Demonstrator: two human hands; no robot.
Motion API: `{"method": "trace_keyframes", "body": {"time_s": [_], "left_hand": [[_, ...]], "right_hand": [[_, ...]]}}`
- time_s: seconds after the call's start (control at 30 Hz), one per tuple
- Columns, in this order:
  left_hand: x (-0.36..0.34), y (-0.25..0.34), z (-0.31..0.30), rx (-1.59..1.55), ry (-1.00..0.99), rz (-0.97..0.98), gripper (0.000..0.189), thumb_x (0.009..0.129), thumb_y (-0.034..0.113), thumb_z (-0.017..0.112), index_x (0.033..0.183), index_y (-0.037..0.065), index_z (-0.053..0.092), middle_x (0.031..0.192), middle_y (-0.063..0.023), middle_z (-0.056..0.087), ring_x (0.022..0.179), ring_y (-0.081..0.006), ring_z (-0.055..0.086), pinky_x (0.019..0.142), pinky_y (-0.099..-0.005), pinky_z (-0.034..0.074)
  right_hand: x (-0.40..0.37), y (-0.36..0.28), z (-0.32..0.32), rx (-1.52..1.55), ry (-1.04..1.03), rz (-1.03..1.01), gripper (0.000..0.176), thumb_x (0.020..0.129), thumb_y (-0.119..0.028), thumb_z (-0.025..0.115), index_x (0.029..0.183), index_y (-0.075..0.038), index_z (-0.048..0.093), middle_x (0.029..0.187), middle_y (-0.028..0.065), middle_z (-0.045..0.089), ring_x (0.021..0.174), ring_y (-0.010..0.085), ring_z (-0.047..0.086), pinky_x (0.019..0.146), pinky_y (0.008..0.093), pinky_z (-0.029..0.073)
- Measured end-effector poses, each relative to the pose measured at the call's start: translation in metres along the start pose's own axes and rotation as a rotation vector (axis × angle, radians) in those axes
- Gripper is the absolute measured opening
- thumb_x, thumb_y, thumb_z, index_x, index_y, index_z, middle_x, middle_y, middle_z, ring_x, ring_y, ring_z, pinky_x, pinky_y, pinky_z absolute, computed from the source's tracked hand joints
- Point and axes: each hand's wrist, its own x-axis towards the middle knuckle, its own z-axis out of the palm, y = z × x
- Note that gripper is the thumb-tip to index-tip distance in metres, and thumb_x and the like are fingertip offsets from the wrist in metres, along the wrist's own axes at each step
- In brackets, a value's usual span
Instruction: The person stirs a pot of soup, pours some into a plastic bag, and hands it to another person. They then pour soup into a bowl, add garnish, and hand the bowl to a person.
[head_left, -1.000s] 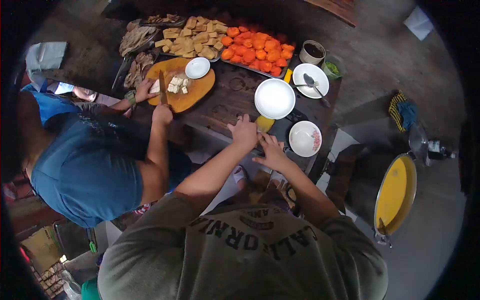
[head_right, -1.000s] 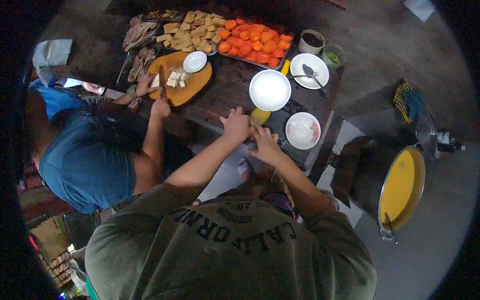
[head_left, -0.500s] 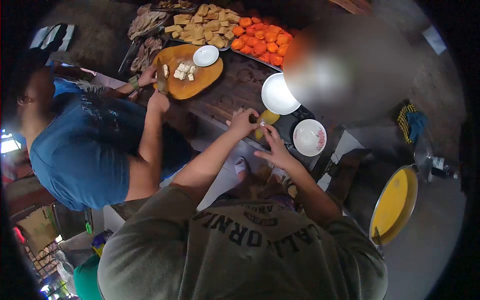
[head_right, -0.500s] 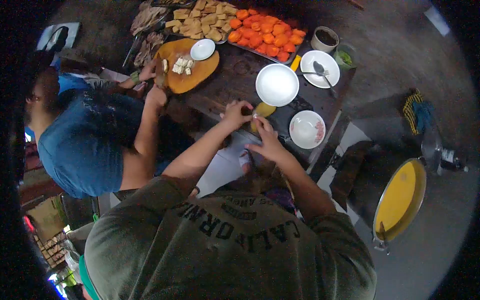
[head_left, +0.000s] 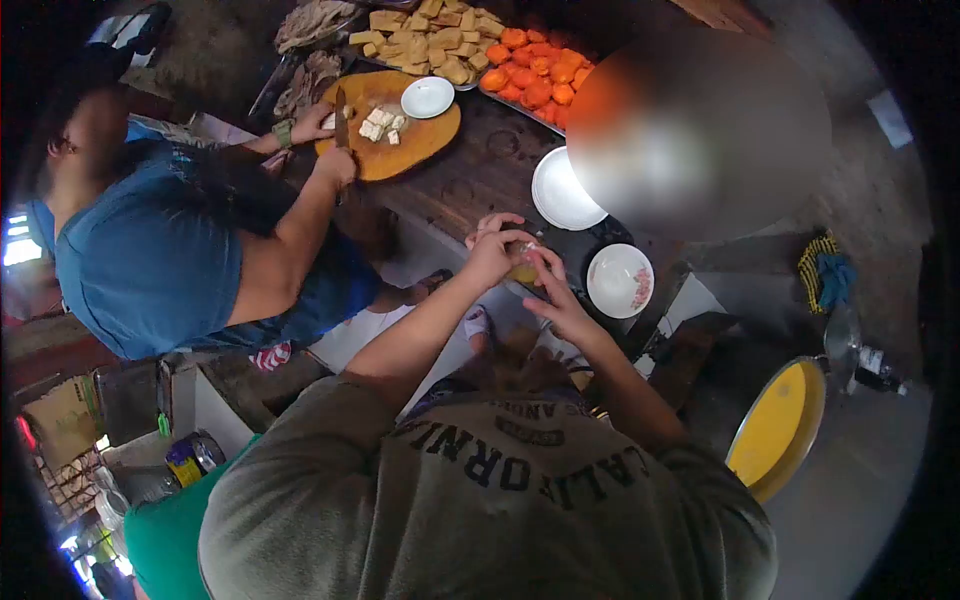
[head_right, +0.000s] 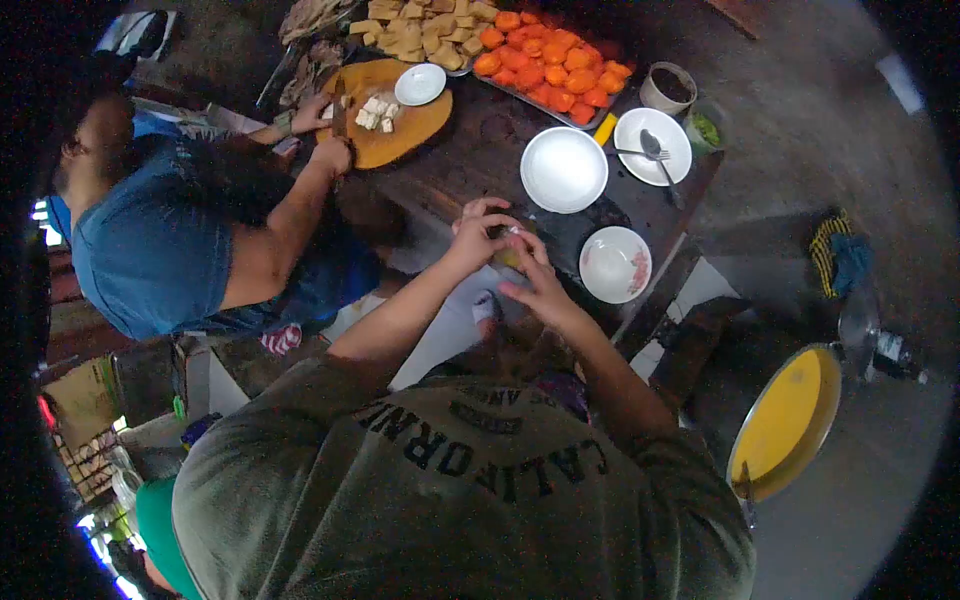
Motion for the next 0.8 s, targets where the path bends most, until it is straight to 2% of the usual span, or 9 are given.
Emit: {"method": "trace_keyframes", "body": {"time_s": [0.17, 0.27, 0.37, 0.47, 0.57, 0.67, 0.77, 0.8], "left_hand": [[-0.007, 0.011, 0.005, 0.143, 0.005, -0.064, 0.022, 0.063, 0.019, 0.077, 0.084, 0.022, 0.072, 0.120, 0.0030, 0.053, 0.123, -0.0276, 0.036, 0.099, -0.0470, 0.025], [-0.004, 0.023, 0.002, 0.134, 0.043, -0.093, 0.020, 0.063, 0.019, 0.077, 0.083, 0.022, 0.072, 0.121, 0.0039, 0.053, 0.125, -0.0268, 0.035, 0.099, -0.0474, 0.023], [-0.002, 0.021, 0.000, 0.041, 0.091, 0.007, 0.018, 0.064, 0.021, 0.077, 0.081, 0.023, 0.073, 0.122, 0.0043, 0.052, 0.124, -0.0264, 0.036, 0.100, -0.0470, 0.022], [-0.008, 0.015, 0.012, -0.004, 0.076, -0.063, 0.016, 0.065, 0.023, 0.077, 0.081, 0.023, 0.074, 0.122, 0.0040, 0.052, 0.124, -0.0263, 0.036, 0.101, -0.0473, 0.021], [-0.012, 0.000, 0.031, 0.036, 0.069, -0.066, 0.014, 0.064, 0.025, 0.077, 0.077, 0.021, 0.074, 0.122, 0.0026, 0.050, 0.124, -0.0237, 0.033, 0.098, -0.0548, 0.017], [-0.004, -0.004, 0.033, 0.035, 0.118, -0.054, 0.019, 0.063, 0.026, 0.078, 0.082, 0.023, 0.074, 0.123, 0.0027, 0.050, 0.125, -0.0243, 0.032, 0.099, -0.0555, 0.017], [0.009, 0.011, 0.015, -0.050, 0.165, -0.108, 0.026, 0.062, 0.027, 0.079, 0.087, 0.025, 0.074, 0.126, 0.0028, 0.048, 0.127, -0.0255, 0.031, 0.099, -0.0566, 0.017], [0.009, 0.012, 0.011, -0.052, 0.170, -0.073, 0.026, 0.062, 0.026, 0.079, 0.088, 0.025, 0.073, 0.127, 0.0024, 0.048, 0.127, -0.0259, 0.030, 0.099, -0.0564, 0.017]], "right_hand": [[-0.008, -0.006, 0.000, 0.123, 0.020, -0.001, 0.078, 0.082, -0.042, 0.056, 0.145, -0.007, 0.024, 0.140, 0.0052, 0.020, 0.099, 0.0184, 0.034, 0.090, 0.0284, 0.032], [-0.010, -0.016, -0.005, 0.112, 0.034, -0.062, 0.079, 0.082, -0.044, 0.055, 0.145, -0.007, 0.024, 0.139, 0.0046, 0.021, 0.098, 0.0168, 0.034, 0.088, 0.0262, 0.032], [-0.004, -0.025, -0.011, 0.172, 0.073, -0.087, 0.073, 0.085, -0.036, 0.056, 0.144, -0.005, 0.026, 0.138, 0.0049, 0.023, 0.097, 0.0139, 0.035, 0.085, 0.0232, 0.032], [-0.003, 0.006, -0.010, 0.121, 0.176, 0.069, 0.067, 0.082, -0.015, 0.064, 0.140, -0.006, 0.032, 0.129, 0.0090, 0.042, 0.102, 0.0159, 0.050, 0.081, 0.0261, 0.042], [0.013, 0.053, -0.001, 0.027, 0.441, 0.141, 0.051, 0.078, -0.003, 0.066, 0.126, -0.001, 0.046, 0.105, 0.0081, 0.057, 0.080, 0.0131, 0.058, 0.072, 0.0247, 0.047], [0.045, 0.056, -0.003, 0.107, 0.558, 0.106, 0.036, 0.077, 0.003, 0.066, 0.107, -0.001, 0.046, 0.086, 0.0076, 0.059, 0.074, 0.0138, 0.059, 0.069, 0.0274, 0.049], [0.066, 0.024, -0.012, 0.328, 0.538, 0.126, 0.034, 0.077, 0.006, 0.064, 0.097, -0.004, 0.038, 0.084, 0.0081, 0.058, 0.076, 0.0132, 0.059, 0.070, 0.0278, 0.048], [0.067, 0.011, -0.014, 0.344, 0.526, 0.076, 0.035, 0.077, 0.008, 0.063, 0.095, -0.006, 0.036, 0.083, 0.0072, 0.057, 0.077, 0.0121, 0.057, 0.071, 0.0265, 0.047]]}}
